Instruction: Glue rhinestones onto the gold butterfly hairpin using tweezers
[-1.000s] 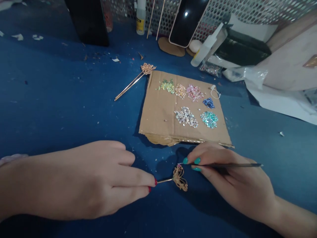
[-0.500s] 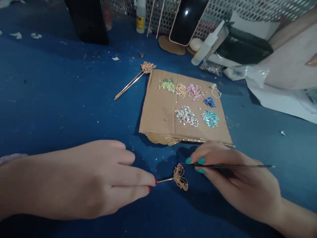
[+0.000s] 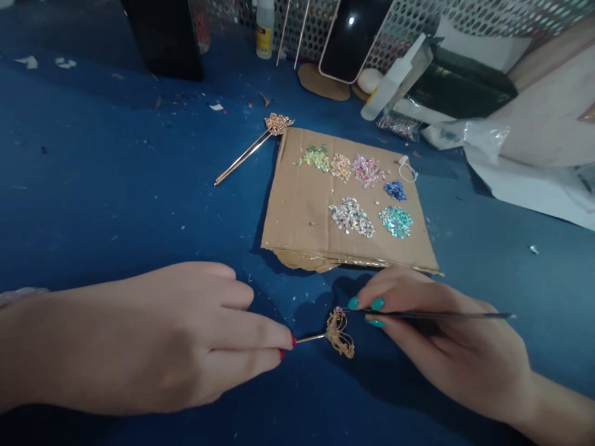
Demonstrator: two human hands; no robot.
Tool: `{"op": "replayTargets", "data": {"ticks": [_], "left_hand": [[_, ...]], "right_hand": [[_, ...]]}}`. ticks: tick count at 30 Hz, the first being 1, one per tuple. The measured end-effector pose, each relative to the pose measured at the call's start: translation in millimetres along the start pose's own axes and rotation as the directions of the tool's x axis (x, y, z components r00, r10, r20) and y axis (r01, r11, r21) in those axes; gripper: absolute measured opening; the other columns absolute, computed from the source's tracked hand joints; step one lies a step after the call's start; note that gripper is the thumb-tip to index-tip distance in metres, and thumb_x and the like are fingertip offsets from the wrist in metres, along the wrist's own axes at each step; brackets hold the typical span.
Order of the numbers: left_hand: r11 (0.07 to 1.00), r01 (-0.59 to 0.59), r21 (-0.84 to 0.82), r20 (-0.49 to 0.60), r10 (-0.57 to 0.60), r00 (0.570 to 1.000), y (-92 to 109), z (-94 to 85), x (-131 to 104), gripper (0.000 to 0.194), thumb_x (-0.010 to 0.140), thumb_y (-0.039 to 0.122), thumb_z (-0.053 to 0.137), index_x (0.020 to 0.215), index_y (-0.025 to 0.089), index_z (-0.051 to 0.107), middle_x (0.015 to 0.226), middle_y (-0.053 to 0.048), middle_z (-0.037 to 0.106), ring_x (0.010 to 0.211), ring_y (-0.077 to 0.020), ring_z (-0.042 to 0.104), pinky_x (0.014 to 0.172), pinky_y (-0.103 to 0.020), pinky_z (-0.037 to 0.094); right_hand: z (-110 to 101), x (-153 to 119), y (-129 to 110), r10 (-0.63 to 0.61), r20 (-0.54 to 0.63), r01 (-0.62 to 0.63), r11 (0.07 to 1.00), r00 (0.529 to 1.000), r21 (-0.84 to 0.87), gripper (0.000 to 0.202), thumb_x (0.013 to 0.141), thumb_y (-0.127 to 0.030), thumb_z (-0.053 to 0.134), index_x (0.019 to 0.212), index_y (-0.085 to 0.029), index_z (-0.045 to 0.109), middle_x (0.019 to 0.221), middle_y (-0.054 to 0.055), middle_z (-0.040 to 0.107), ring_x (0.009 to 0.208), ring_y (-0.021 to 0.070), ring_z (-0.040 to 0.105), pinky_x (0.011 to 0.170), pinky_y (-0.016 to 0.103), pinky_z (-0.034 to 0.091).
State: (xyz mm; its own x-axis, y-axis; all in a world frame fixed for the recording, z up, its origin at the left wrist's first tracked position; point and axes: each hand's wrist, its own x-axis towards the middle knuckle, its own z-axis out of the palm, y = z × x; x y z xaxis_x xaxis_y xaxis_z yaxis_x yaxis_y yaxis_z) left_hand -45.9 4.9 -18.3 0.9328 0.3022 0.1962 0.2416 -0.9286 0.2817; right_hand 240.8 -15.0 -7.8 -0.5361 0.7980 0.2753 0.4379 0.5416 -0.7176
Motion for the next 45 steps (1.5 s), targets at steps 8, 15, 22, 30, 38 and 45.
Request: {"op": "replayTargets", "data": {"ticks": [8, 15, 22, 30, 38, 45], "left_hand": [[0.998, -0.061, -0.03, 0.023, 0.062, 0.998, -2.3, 0.6, -0.8, 0.031, 0.096, 0.019, 0.04, 0.122, 0.025, 0.057, 0.13, 0.013, 0.055, 0.077, -0.0157, 0.053, 0.069, -0.035, 0.041], [0.997, -0.062, -0.044, 0.025, 0.063, 0.998, -1.3, -1.2, 0.4, 0.03, 0.097, 0.02, 0.039, 0.118, 0.024, 0.059, 0.127, 0.012, 0.058, 0.076, -0.0169, 0.053, 0.07, -0.036, 0.04], [0.995, -0.083, -0.063, 0.04, 0.086, 0.996, -3.8, -5.1, 4.6, 0.029, 0.098, 0.02, 0.036, 0.115, 0.022, 0.06, 0.122, 0.009, 0.061, 0.076, -0.0174, 0.053, 0.07, -0.036, 0.039], [0.989, -0.097, -0.114, 0.094, 0.108, 0.99, -6.8, -9.2, 6.3, 0.029, 0.091, 0.014, 0.045, 0.116, 0.02, 0.059, 0.129, 0.006, 0.057, 0.075, -0.016, 0.051, 0.07, -0.033, 0.038], [0.985, -0.124, -0.123, 0.134, 0.141, 0.981, -7.8, -14.2, 8.8, 0.031, 0.091, 0.015, 0.045, 0.119, 0.019, 0.059, 0.131, 0.008, 0.055, 0.08, -0.0157, 0.052, 0.071, -0.032, 0.038], [0.97, -0.097, -0.225, 0.178, 0.138, 0.974, -9.5, -20.0, 15.1, 0.026, 0.091, 0.016, 0.044, 0.112, 0.017, 0.06, 0.127, 0.002, 0.059, 0.078, -0.0155, 0.056, 0.068, -0.031, 0.038]], "right_hand": [[-0.1, 1.0, 1.2, -0.018, -0.007, 0.018, 1.0, 1.0, 0.013, 0.029, 0.077, 0.002, 0.054, 0.094, -0.022, 0.053, 0.082, 0.001, 0.066, 0.083, 0.011, 0.065, 0.073, 0.021, 0.055], [-0.3, 0.2, -0.4, -0.01, -0.014, 0.01, 1.0, 1.0, -0.015, 0.03, 0.077, 0.003, 0.053, 0.093, -0.022, 0.053, 0.081, 0.0, 0.066, 0.082, 0.0104, 0.065, 0.072, 0.02, 0.054], [0.0, 1.5, -0.3, -0.01, -0.007, 0.009, 1.0, 1.0, -0.013, 0.027, 0.079, 0.001, 0.051, 0.092, -0.022, 0.051, 0.079, 0.0, 0.064, 0.08, 0.0098, 0.065, 0.07, 0.02, 0.054], [-0.4, -0.4, -0.3, -0.019, -0.005, 0.019, 1.0, 1.0, -0.015, 0.027, 0.078, 0.002, 0.051, 0.092, -0.022, 0.052, 0.079, 0.001, 0.065, 0.079, 0.0109, 0.065, 0.069, 0.021, 0.054], [-0.8, 0.7, -0.8, -0.028, -0.002, 0.028, 0.999, 1.0, -0.044, 0.027, 0.078, 0.003, 0.05, 0.09, -0.021, 0.051, 0.077, 0.001, 0.064, 0.077, 0.0106, 0.065, 0.066, 0.021, 0.054], [0.1, -2.7, 0.4, 0.021, -0.045, -0.025, 0.996, 0.999, -0.083, 0.024, 0.081, -0.004, 0.053, 0.092, -0.025, 0.05, 0.081, -0.002, 0.066, 0.078, 0.009, 0.066, 0.069, 0.018, 0.054]]}}
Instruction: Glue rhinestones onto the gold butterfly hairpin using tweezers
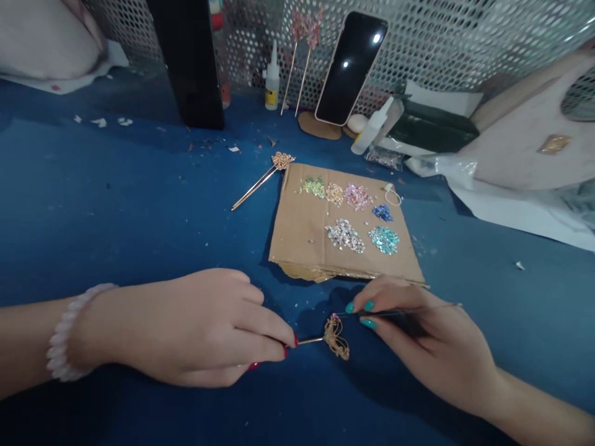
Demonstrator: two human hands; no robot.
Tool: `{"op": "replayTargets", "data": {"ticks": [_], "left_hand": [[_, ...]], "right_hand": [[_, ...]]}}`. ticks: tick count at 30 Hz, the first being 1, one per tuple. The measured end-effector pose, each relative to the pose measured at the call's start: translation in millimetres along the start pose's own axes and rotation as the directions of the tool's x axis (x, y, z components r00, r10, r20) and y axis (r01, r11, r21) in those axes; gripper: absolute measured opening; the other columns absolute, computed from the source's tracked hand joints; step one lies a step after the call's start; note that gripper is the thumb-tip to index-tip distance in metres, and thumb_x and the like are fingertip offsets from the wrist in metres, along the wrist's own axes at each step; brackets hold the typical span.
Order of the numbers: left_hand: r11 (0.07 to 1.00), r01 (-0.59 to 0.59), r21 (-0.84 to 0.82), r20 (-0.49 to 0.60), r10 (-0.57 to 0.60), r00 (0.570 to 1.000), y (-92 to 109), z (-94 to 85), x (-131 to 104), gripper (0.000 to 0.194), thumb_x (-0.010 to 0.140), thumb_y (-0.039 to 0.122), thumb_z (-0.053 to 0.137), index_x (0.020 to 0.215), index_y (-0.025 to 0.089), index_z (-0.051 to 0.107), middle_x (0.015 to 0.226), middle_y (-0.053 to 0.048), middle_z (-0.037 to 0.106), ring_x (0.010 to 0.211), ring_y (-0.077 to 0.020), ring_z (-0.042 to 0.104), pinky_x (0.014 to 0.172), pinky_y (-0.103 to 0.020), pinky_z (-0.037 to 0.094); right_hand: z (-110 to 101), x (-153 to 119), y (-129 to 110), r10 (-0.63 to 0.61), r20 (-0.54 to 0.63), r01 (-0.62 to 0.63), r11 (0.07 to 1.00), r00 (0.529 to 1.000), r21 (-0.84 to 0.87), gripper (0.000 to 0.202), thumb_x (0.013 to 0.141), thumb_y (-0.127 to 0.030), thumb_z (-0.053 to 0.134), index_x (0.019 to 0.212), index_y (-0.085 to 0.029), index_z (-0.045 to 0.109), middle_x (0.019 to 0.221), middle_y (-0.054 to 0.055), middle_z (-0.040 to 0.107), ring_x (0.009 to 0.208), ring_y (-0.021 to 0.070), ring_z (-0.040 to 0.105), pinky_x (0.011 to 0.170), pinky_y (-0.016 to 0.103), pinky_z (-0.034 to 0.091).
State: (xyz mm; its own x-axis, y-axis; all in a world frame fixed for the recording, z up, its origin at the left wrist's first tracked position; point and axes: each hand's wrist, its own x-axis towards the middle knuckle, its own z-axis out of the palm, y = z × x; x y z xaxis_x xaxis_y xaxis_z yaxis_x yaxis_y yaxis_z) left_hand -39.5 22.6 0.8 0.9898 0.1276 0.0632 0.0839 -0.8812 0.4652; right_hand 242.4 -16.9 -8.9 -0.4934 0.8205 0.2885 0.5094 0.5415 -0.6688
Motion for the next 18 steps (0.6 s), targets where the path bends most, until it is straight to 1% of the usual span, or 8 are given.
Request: {"op": "replayTargets", "data": {"ticks": [3, 7, 10, 11, 13, 14, 16, 18], "left_hand": [[0.999, -0.005, -0.039, -0.001, 0.005, 1.0, -0.6, -1.1, 1.3, 0.025, 0.089, 0.015, 0.046, 0.111, 0.016, 0.057, 0.123, -0.003, 0.061, 0.083, -0.0156, 0.059, 0.071, -0.031, 0.038], [0.995, -0.002, -0.097, -0.063, -0.004, 0.998, -2.0, 0.5, 1.0, 0.022, 0.088, 0.013, 0.045, 0.108, 0.018, 0.051, 0.118, -0.006, 0.061, 0.094, -0.0153, 0.06, 0.075, -0.028, 0.04], [0.987, 0.065, -0.148, -0.112, -0.082, 0.99, -3.2, 2.8, 1.0, 0.011, 0.086, 0.02, 0.049, 0.095, 0.019, 0.044, 0.098, -0.007, 0.059, 0.083, -0.0166, 0.056, 0.069, -0.027, 0.043], [0.981, 0.073, -0.181, -0.142, -0.1, 0.985, -3.0, 3.3, 1.7, 0.014, 0.084, 0.022, 0.05, 0.092, 0.019, 0.04, 0.092, -0.007, 0.055, 0.08, -0.0171, 0.054, 0.067, -0.028, 0.043], [0.968, 0.014, -0.251, -0.254, -0.08, 0.964, 0.0, 4.3, 4.8, 0.021, 0.078, 0.019, 0.047, 0.095, 0.019, 0.034, 0.091, -0.007, 0.048, 0.079, -0.0177, 0.049, 0.069, -0.03, 0.046], [0.968, 0.006, -0.25, -0.267, -0.075, 0.961, 3.0, 4.9, 7.4, 0.024, 0.075, 0.016, 0.043, 0.096, 0.019, 0.032, 0.093, -0.007, 0.046, 0.082, -0.0177, 0.049, 0.071, -0.03, 0.047], [0.969, 0.025, -0.246, -0.292, -0.098, 0.951, 12.4, 7.0, 14.5, 0.028, 0.074, 0.012, 0.039, 0.1, 0.017, 0.03, 0.098, -0.01, 0.043, 0.085, -0.0171, 0.047, 0.075, -0.03, 0.048], [0.97, 0.082, -0.23, -0.326, -0.156, 0.932, 25.2, 10.4, 22.6, 0.032, 0.074, 0.008, 0.037, 0.105, 0.013, 0.03, 0.101, -0.013, 0.044, 0.09, -0.0179, 0.048, 0.081, -0.031, 0.048]], "right_hand": [[0.3, -1.8, 0.6, -0.001, -0.021, 0.001, 1.0, 1.0, -0.02, 0.022, 0.082, -0.006, 0.054, 0.092, -0.025, 0.051, 0.081, -0.003, 0.067, 0.077, 0.0084, 0.067, 0.07, 0.017, 0.054], [0.2, -2.3, 0.2, -0.049, -0.054, 0.047, 0.998, 0.997, -0.049, 0.018, 0.08, -0.008, 0.056, 0.089, -0.025, 0.054, 0.079, -0.002, 0.069, 0.074, 0.0103, 0.068, 0.067, 0.018, 0.056], [0.2, -1.5, -2.7, -0.113, -0.077, 0.107, 0.991, 0.991, -0.081, 0.016, 0.08, -0.011, 0.057, 0.089, -0.024, 0.055, 0.079, -0.001, 0.07, 0.072, 0.0105, 0.069, 0.065, 0.017, 0.057], [0.2, -1.3, -4.1, -0.14, -0.084, 0.132, 0.987, 0.987, -0.097, 0.015, 0.08, -0.012, 0.056, 0.089, -0.024, 0.056, 0.079, -0.001, 0.07, 0.072, 0.0103, 0.07, 0.064, 0.016, 0.057], [0.3, -2.4, -6.5, -0.207, -0.103, 0.194, 0.974, 0.973, -0.117, 0.014, 0.08, -0.013, 0.056, 0.088, -0.023, 0.057, 0.079, -0.001, 0.071, 0.07, 0.0104, 0.07, 0.063, 0.014, 0.057], [0.3, -4.0, -7.2, -0.242, -0.104, 0.23, 0.966, 0.965, -0.117, 0.015, 0.08, -0.012, 0.055, 0.089, -0.023, 0.057, 0.08, 0.0, 0.071, 0.07, 0.0107, 0.07, 0.063, 0.014, 0.057], [0.2, -9.9, -6.8, -0.318, -0.103, 0.309, 0.947, 0.942, -0.091, 0.021, 0.078, -0.01, 0.057, 0.094, -0.023, 0.058, 0.083, 0.001, 0.071, 0.074, 0.0126, 0.07, 0.067, 0.016, 0.058], [-0.2, -18.8, -4.8, -0.384, -0.103, 0.379, 0.923, 0.918, -0.062, 0.032, 0.074, -0.006, 0.06, 0.101, -0.022, 0.059, 0.089, 0.002, 0.071, 0.083, 0.0159, 0.07, 0.075, 0.022, 0.058]]}}
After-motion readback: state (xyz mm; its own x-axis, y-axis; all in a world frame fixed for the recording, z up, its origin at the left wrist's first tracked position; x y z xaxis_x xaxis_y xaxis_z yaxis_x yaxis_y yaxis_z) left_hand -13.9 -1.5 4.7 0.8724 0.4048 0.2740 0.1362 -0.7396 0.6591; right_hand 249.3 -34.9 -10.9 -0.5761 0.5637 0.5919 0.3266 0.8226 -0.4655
